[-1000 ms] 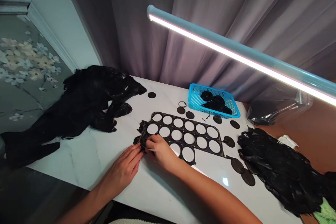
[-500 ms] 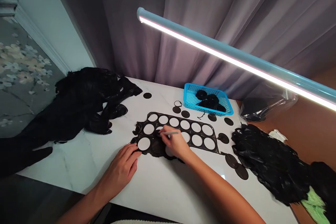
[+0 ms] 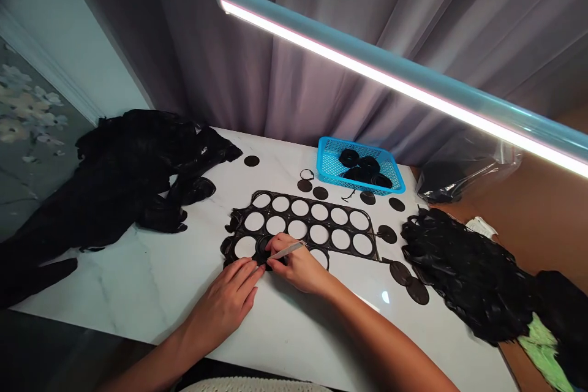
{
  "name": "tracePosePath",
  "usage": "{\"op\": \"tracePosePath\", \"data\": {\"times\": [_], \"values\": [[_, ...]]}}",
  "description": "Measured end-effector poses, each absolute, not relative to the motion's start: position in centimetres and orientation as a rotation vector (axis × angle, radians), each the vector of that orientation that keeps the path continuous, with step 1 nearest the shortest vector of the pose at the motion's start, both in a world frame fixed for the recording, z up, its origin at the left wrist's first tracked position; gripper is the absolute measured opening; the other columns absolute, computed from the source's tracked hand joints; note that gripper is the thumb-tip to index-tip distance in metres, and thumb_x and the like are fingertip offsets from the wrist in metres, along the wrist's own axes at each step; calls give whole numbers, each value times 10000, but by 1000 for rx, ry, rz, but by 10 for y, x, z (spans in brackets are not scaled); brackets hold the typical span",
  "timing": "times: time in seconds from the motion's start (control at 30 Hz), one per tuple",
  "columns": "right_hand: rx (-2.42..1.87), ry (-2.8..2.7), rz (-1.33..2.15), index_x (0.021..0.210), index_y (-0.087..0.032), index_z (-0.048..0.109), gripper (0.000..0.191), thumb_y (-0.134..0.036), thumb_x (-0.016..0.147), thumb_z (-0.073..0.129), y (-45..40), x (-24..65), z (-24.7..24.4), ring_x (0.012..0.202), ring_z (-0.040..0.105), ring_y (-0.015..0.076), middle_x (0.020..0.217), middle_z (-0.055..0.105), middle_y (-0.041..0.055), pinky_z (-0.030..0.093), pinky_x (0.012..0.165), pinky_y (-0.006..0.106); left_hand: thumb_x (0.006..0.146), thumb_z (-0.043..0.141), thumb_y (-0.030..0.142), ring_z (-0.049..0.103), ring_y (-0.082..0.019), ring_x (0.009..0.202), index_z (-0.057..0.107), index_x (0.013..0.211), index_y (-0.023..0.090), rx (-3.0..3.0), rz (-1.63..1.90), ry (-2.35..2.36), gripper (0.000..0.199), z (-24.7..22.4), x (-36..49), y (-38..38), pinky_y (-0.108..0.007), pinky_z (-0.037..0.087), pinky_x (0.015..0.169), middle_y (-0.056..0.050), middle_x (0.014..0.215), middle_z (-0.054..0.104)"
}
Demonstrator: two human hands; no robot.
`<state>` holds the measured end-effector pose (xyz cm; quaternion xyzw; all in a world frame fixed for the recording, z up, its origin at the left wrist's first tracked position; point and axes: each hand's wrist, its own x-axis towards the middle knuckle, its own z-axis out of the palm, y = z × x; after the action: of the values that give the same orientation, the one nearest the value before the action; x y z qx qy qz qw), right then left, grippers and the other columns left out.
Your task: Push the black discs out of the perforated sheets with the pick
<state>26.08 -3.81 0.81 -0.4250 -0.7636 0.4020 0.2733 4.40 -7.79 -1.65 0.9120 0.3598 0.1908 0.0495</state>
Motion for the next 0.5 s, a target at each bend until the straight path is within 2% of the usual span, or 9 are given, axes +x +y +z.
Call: {"op": "tracePosePath", "data": {"times": [0.5], "values": [[-1144,-2062,1078,775,-195,556,144,-140,908,544,-39,260,8,913,547,160,1018,562,36,450,782,288,942,434,111,575,-264,1142,519,1341,170,2797,590,1078,412,-15,44,-78,-424,483,951,-98,1223,638]]}}
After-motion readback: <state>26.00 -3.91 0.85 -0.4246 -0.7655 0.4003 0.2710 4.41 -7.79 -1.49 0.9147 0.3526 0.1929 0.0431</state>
